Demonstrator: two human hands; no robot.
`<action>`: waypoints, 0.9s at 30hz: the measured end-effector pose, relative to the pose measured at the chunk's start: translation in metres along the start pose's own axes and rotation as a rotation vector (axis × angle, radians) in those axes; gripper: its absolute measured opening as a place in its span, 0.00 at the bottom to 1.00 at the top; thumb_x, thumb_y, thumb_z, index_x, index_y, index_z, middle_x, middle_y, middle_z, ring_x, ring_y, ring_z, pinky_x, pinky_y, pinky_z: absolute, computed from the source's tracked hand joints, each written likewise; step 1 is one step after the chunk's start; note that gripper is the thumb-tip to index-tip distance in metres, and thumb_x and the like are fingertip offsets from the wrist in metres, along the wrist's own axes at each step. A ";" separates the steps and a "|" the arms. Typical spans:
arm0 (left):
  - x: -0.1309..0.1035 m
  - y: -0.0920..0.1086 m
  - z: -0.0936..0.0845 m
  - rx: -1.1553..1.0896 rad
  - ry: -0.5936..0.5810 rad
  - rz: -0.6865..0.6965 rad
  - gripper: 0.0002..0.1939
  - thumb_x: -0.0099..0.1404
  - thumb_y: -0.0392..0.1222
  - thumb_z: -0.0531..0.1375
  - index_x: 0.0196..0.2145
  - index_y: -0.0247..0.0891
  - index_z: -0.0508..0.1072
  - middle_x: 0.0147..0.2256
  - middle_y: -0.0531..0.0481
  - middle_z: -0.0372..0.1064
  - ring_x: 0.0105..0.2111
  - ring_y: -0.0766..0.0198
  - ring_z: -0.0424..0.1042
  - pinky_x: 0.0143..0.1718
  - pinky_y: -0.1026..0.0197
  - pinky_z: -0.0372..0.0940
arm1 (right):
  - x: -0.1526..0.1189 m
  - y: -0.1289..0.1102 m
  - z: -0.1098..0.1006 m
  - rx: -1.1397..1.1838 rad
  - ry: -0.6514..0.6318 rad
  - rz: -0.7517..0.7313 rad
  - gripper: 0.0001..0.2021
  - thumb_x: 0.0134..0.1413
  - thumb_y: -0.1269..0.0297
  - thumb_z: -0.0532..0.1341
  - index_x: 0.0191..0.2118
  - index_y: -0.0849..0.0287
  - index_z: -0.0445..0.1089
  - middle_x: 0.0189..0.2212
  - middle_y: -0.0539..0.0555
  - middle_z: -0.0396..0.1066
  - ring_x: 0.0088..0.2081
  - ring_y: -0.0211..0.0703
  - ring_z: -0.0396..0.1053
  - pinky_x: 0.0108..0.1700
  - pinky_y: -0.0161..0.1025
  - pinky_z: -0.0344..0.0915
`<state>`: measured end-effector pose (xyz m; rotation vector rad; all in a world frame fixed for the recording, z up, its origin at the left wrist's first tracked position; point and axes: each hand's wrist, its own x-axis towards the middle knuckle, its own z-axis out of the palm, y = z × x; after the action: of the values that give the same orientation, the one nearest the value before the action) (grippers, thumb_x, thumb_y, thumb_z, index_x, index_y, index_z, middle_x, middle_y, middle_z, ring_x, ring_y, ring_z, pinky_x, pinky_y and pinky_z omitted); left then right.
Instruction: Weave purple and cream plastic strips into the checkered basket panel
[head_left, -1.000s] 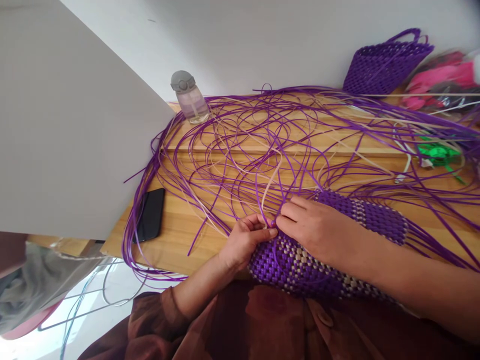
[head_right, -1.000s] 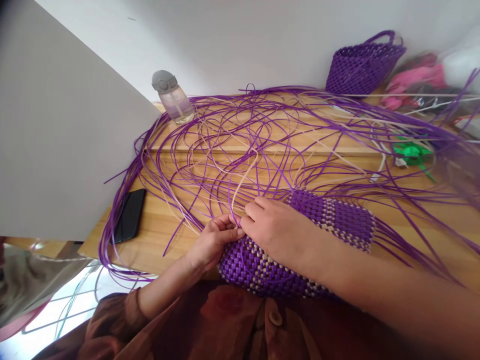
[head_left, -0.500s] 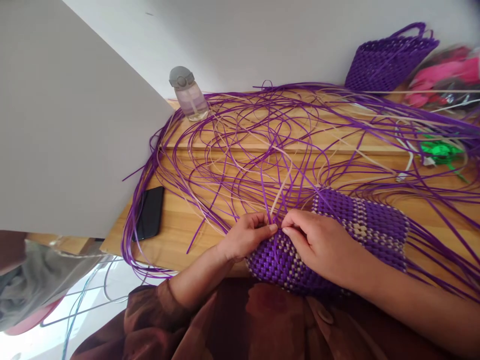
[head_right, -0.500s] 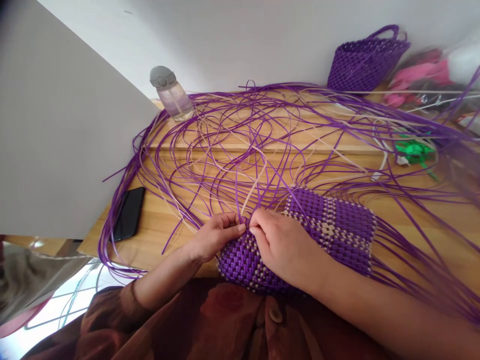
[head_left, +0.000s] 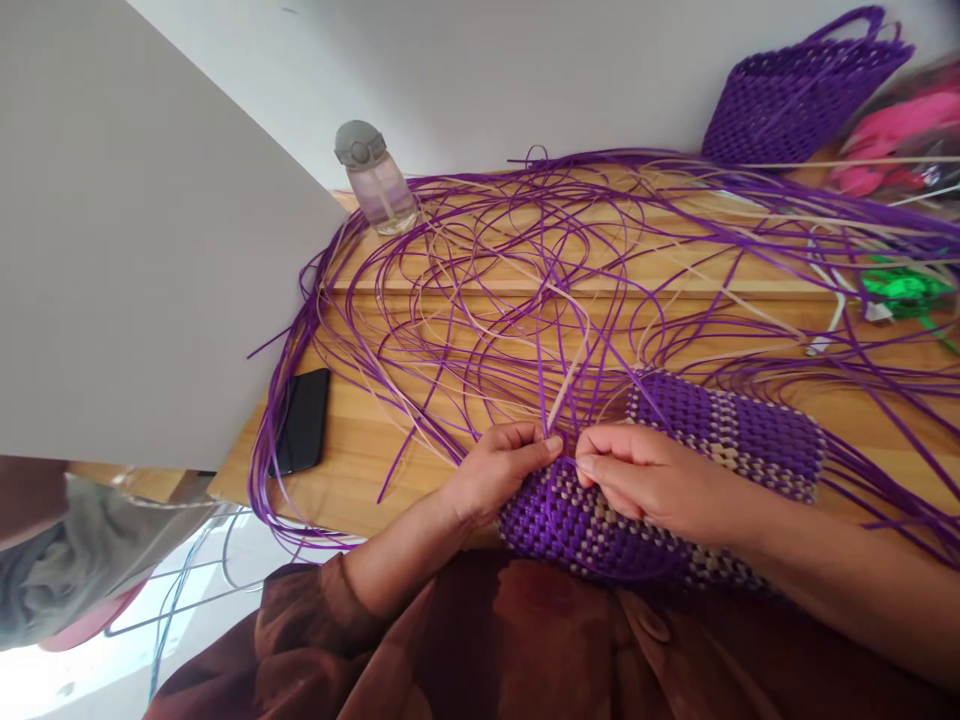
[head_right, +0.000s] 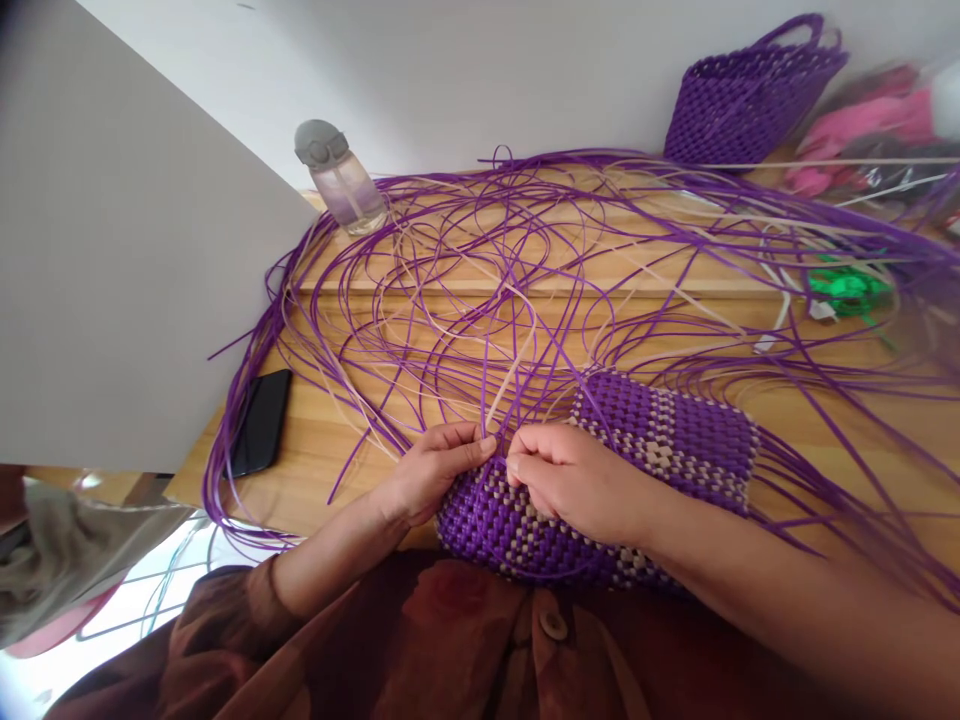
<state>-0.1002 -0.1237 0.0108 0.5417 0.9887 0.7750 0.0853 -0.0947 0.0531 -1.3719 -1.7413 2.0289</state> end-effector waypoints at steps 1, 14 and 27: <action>0.001 0.000 -0.001 0.008 0.017 0.011 0.20 0.52 0.52 0.72 0.28 0.33 0.72 0.22 0.54 0.64 0.20 0.73 0.59 0.25 0.65 0.50 | 0.000 0.001 0.000 -0.013 0.004 0.007 0.10 0.60 0.57 0.53 0.32 0.58 0.62 0.13 0.42 0.56 0.18 0.33 0.51 0.22 0.32 0.47; 0.003 -0.003 -0.007 0.552 0.162 0.294 0.18 0.61 0.51 0.65 0.25 0.36 0.67 0.24 0.55 0.59 0.26 0.69 0.56 0.28 0.64 0.50 | 0.005 0.012 0.000 -0.550 0.205 -0.247 0.11 0.61 0.64 0.53 0.27 0.58 0.62 0.22 0.47 0.64 0.26 0.37 0.61 0.30 0.36 0.52; 0.011 -0.004 -0.018 0.250 -0.026 0.045 0.20 0.58 0.57 0.66 0.33 0.35 0.74 0.25 0.54 0.65 0.24 0.70 0.58 0.28 0.64 0.51 | -0.001 0.018 -0.005 -0.703 0.147 -0.312 0.11 0.67 0.64 0.48 0.31 0.56 0.58 0.25 0.48 0.63 0.28 0.39 0.61 0.33 0.38 0.50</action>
<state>-0.1116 -0.1163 -0.0064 0.7904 1.0597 0.6859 0.0968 -0.0976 0.0387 -1.2324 -2.5246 1.1616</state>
